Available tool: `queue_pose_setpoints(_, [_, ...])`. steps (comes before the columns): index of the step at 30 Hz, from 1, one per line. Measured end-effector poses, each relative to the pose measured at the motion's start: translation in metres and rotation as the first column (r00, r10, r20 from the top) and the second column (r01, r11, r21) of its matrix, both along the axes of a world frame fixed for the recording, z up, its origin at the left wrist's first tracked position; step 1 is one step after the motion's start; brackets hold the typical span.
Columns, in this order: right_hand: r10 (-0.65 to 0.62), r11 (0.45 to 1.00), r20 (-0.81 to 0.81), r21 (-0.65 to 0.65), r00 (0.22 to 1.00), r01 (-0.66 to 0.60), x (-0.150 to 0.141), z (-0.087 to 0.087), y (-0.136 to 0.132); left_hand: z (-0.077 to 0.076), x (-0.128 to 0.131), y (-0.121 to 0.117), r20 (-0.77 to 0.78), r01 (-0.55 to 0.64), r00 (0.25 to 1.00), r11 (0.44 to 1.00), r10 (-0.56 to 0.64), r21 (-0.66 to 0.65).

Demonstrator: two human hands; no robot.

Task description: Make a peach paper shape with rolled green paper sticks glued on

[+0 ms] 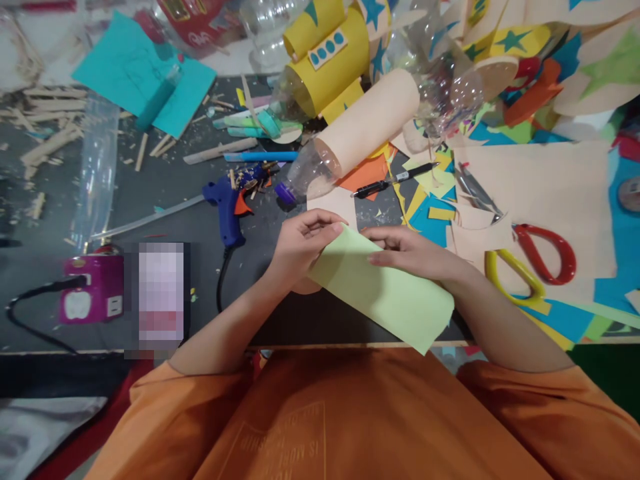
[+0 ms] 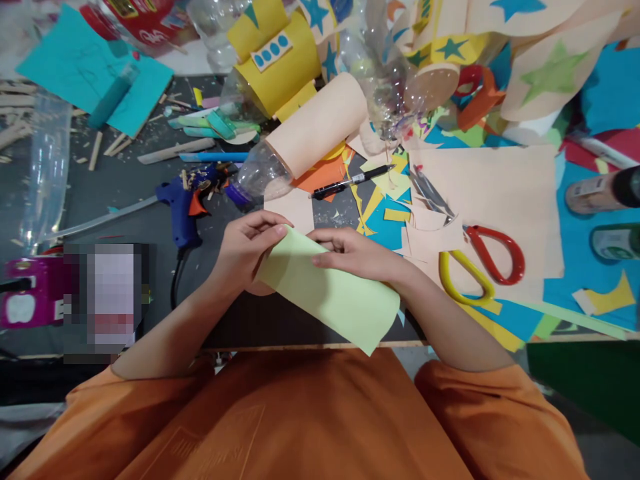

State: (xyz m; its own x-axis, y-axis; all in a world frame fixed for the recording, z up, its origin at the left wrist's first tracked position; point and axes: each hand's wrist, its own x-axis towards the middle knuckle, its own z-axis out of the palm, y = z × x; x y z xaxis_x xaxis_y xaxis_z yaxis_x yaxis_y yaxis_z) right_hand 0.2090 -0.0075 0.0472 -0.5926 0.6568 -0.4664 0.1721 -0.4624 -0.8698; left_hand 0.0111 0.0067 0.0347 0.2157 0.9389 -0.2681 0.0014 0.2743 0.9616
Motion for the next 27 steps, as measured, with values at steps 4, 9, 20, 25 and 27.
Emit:
queue_pose_setpoints(4, [-0.008, 0.998, -0.044, -0.055, 0.999, 0.005, -0.001, -0.001, -0.001, 0.001, 0.001, -0.001, -0.006, 0.02, 1.0, 0.999, -0.02, -0.04])
queue_pose_setpoints(9, [-0.063, 0.998, -0.03, -0.034, 0.998, 0.062, -0.009, 0.0, -0.006, 0.004, 0.004, -0.004, -0.05, 0.114, 0.992, 0.992, -0.117, -0.049])
queue_pose_setpoints(20, [-0.422, 0.901, 0.023, 0.116, 0.906, 0.417, -0.015, -0.011, -0.007, -0.007, -0.002, -0.003, -0.013, 0.156, 0.988, 0.988, -0.157, -0.003])
queue_pose_setpoints(25, [-0.468, 0.875, -0.015, 0.129, 0.883, 0.466, -0.017, -0.011, -0.007, -0.009, -0.001, -0.005, -0.051, 0.161, 0.986, 0.986, -0.158, 0.054])
queue_pose_setpoints(27, [-0.495, 0.855, -0.019, 0.168, 0.869, 0.491, -0.018, -0.012, -0.007, -0.008, -0.002, -0.006, -0.056, 0.18, 0.983, 0.982, -0.176, 0.061])
